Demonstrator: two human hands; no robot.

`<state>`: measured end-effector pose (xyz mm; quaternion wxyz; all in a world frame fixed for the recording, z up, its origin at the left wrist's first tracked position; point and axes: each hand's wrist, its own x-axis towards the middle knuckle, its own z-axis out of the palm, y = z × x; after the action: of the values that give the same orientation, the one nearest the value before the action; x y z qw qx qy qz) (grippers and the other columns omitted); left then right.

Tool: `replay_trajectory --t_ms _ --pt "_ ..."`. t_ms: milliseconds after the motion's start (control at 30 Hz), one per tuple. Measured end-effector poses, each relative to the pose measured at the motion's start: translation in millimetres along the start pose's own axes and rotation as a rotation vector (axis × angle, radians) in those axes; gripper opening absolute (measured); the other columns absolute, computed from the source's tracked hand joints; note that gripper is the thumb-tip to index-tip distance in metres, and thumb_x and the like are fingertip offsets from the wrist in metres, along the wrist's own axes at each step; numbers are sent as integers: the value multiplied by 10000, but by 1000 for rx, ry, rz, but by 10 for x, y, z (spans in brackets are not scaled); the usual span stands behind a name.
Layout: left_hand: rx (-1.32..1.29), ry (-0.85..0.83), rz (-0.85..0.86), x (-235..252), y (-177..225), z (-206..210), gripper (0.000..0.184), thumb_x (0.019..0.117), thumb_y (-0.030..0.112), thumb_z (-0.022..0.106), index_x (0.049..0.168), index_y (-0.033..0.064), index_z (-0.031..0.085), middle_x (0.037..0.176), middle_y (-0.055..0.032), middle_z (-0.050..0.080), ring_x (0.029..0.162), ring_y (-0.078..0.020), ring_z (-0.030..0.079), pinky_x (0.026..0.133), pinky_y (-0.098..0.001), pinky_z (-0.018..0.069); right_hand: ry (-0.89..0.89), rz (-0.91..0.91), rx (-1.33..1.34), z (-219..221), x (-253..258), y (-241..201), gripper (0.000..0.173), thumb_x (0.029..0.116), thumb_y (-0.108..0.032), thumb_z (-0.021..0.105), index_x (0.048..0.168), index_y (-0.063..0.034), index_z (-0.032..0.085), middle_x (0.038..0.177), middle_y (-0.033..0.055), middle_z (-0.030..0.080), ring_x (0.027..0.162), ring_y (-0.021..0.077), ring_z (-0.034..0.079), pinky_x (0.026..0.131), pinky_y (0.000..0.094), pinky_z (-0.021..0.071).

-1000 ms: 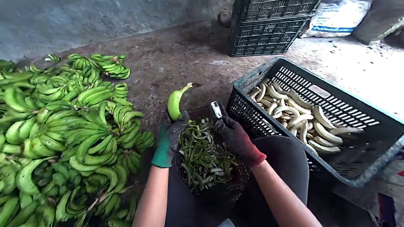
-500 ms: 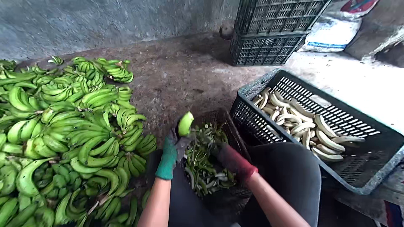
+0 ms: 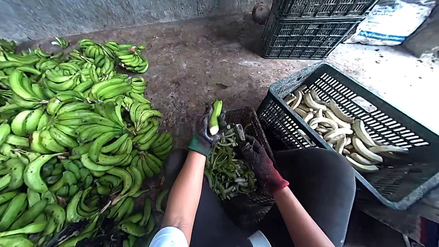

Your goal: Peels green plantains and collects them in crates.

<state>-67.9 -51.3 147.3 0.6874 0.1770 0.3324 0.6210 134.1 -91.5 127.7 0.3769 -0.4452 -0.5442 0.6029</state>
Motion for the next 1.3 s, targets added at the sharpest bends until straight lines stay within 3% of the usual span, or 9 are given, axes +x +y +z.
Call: replay_trajectory --t_ms 67,167,333,467,833,933,1000,1167,1300 --pt "180 29 44 37 13 -123 354 1036 460 499 1289 238 610 960 5 671 697 -76 627 576 -233 543 -25 -195 -99 0 58 15 350 1009 -263 584 1261 -27 643 1066 9 684 965 51 641 879 254 547" --pt "420 143 74 -143 11 -143 364 1030 459 526 1323 263 621 927 14 668 638 -56 570 530 -225 483 -35 -366 -516 101 160 -16 318 969 -231 565 1203 -119 748 1108 56 726 1059 185 649 955 440 516" --pt "406 258 47 -406 6 3 271 1076 367 460 1056 172 647 594 56 456 413 -20 375 378 -175 346 152 -208 -871 335 389 -206 199 927 -104 668 1094 -140 772 1266 233 633 1215 460 557 993 671 412" --pt "574 345 35 -349 -44 64 311 1100 333 419 1112 93 617 659 6 450 472 -80 391 448 -232 386 373 -119 -931 465 591 -248 322 901 -156 726 1223 -151 730 1394 281 539 1294 523 478 1001 739 373" --pt "613 382 77 -344 16 44 315 1082 370 466 1156 109 625 723 -5 515 528 -78 443 470 -231 408 372 -31 -576 -99 651 -148 405 1071 -285 509 1461 -180 549 1320 189 636 1172 371 627 972 638 478" --pt "664 372 134 -387 -15 -39 327 1099 323 425 1337 159 578 898 -34 591 611 -79 468 530 -252 428 47 -168 -378 49 290 -143 357 1020 -176 565 1352 -61 630 1297 110 657 1126 179 648 966 411 544" --pt "613 339 160 -306 -28 -49 295 1083 363 445 1272 197 599 815 -2 574 555 -62 463 475 -238 419 -63 -249 -284 203 198 -55 310 980 -225 604 1202 -31 700 1170 81 691 1049 123 655 916 339 558" --pt "339 213 -26 -114 -260 -290 310 1071 351 474 1132 96 639 782 -34 605 576 -105 542 489 -265 473 341 -333 -897 140 537 -158 314 935 -197 696 1247 -168 722 1345 241 586 1238 475 541 1005 707 400" --pt "410 260 -2 -144 -260 -274 313 1084 333 462 1098 71 634 717 -29 557 538 -110 508 473 -272 465 414 -266 -601 -14 576 -373 340 1033 -239 589 1366 -171 592 1336 200 578 1122 396 619 858 641 523"
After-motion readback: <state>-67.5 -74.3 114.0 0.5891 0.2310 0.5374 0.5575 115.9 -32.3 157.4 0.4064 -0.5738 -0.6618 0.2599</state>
